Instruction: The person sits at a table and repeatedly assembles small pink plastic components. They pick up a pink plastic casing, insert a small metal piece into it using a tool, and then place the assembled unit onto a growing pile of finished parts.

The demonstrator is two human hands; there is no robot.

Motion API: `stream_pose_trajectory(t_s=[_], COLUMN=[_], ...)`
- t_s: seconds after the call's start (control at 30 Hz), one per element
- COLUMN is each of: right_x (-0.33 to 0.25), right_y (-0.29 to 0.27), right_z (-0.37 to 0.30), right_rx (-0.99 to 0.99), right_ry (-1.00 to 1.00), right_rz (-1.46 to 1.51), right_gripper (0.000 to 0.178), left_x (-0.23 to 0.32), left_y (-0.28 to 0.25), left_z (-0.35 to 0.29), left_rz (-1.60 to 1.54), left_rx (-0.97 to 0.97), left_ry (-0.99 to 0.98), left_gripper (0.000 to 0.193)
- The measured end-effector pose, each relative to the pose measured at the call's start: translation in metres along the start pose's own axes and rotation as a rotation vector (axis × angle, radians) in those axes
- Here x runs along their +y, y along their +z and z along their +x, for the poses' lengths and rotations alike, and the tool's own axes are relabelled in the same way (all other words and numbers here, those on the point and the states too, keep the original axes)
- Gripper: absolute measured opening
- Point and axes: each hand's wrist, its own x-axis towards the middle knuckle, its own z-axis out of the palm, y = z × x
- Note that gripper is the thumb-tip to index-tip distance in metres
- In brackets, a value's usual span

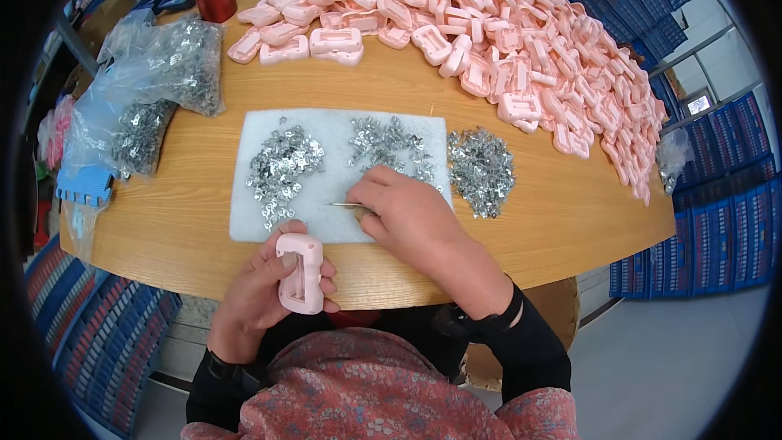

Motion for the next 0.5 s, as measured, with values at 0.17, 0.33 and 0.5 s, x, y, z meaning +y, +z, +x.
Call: stream_pose_trajectory(t_s=[0.17,0.33,0.5], right_x=[0.014,0.008,0.007], right_y=[-0.012,-0.001,0.018], right_z=[0.018,0.035,0.053], right_rx=[0.107,0.071,0.056], right_ry=[0.074,-0.06,-0.062], right_rz=[0.018,0.034,-0.081], right_gripper=[0.019,0.018,0.017], left_x=[0.003,0.003,0.01], left_y=[0.003,-0.001,0.003], left_z=[-0.003,-0.012,-0.015], left_rz=[0.04,0.252,0.351], left_rx=[0.023,-0.149,-0.233], left_ry=[-0.036,-0.103,-0.207], left_gripper=[0.043,0.039,0.04])
